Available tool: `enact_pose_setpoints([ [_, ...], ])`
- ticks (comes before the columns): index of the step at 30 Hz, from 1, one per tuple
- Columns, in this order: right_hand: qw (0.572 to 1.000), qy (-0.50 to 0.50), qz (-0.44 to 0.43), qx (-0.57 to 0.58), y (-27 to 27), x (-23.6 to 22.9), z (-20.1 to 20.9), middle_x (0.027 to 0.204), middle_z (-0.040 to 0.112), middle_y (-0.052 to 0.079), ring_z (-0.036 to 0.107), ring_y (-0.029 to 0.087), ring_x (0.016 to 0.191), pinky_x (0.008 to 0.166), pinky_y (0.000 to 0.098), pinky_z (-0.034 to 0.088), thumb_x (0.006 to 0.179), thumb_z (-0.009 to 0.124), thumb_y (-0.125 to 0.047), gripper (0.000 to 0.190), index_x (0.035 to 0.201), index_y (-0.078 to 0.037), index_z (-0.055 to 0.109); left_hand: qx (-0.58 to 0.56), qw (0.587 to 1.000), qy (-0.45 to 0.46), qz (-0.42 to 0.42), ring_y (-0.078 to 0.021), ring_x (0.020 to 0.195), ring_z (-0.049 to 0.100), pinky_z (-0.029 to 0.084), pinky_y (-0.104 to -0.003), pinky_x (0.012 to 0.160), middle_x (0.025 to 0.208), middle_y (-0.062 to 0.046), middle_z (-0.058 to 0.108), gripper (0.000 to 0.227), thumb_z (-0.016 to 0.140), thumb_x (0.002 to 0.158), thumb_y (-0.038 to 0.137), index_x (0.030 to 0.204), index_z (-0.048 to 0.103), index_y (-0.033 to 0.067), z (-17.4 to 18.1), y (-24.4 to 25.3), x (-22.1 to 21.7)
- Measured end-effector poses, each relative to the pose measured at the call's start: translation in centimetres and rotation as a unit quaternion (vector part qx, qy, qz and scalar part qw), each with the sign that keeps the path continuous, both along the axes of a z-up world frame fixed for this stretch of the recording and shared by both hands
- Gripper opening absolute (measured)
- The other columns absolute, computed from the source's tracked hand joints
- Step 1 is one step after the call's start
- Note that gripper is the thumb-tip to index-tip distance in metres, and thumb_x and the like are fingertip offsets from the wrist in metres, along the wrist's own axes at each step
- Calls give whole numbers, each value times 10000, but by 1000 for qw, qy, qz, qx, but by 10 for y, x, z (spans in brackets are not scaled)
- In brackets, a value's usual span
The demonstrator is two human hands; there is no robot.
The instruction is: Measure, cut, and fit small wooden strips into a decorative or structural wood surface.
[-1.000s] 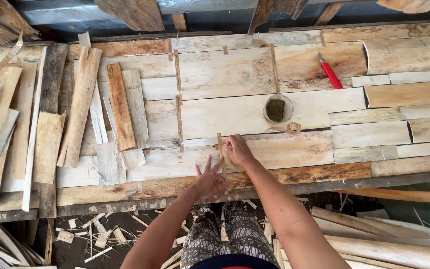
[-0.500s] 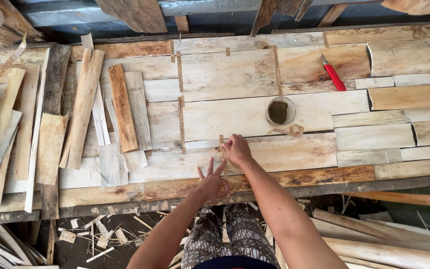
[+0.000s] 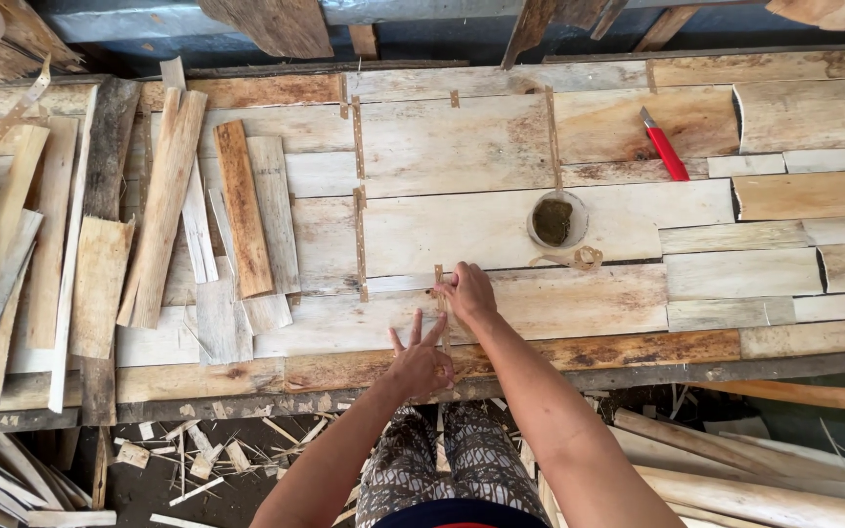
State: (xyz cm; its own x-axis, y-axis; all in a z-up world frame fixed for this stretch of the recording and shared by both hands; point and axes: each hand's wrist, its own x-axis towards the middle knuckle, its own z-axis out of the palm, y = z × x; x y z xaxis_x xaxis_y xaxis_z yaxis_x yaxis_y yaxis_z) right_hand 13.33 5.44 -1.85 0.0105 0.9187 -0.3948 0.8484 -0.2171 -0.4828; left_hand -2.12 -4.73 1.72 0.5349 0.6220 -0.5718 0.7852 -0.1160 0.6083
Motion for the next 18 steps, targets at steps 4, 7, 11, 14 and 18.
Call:
enact_pose_setpoints([
  [4, 1000, 19, 7, -9, -5, 5, 3, 886, 536, 60, 505, 199, 767, 688, 392, 501, 868, 804, -422, 435, 862, -95, 518, 0, 1000, 7, -6, -427, 1544, -230, -91, -873, 1080, 1751, 23, -14, 105, 868, 788, 323, 855, 790, 302, 2, 1, 1],
  [7, 999, 33, 23, 18, -9, 8, -2, 908, 536, 61, 512, 198, 790, 696, 389, 503, 849, 829, -377, 427, 887, -89, 515, -7, 1000, 6, -8, -423, 1542, -234, -92, -875, 1075, 1748, 29, -17, 115, 869, 792, 322, 870, 786, 303, 3, 1, 0],
  [11, 996, 38, 57, 61, -13, 15, -8, 954, 527, 71, 519, 211, 843, 729, 385, 513, 786, 870, -319, 446, 947, -95, 520, -2, 1000, 2, -5, -424, 1542, -235, -96, -870, 1083, 1747, 25, -6, 116, 874, 788, 315, 866, 792, 293, 4, 1, 0],
  [14, 994, 32, 80, 69, -14, 17, -7, 975, 531, 76, 527, 224, 879, 770, 394, 512, 775, 886, -323, 468, 965, -96, 524, 2, 1000, 5, -6, -423, 1545, -229, -84, -870, 1086, 1747, 25, 1, 117, 877, 781, 314, 860, 795, 289, 5, 0, -1],
  [18, 991, 18, 112, 72, -19, 21, -13, 1022, 530, 89, 532, 239, 945, 837, 397, 516, 780, 885, -347, 497, 1000, -99, 515, 7, 1000, 10, -10, -433, 1545, -225, -74, -872, 1083, 1744, 25, 14, 123, 881, 773, 305, 864, 798, 292, 4, -1, 0],
])
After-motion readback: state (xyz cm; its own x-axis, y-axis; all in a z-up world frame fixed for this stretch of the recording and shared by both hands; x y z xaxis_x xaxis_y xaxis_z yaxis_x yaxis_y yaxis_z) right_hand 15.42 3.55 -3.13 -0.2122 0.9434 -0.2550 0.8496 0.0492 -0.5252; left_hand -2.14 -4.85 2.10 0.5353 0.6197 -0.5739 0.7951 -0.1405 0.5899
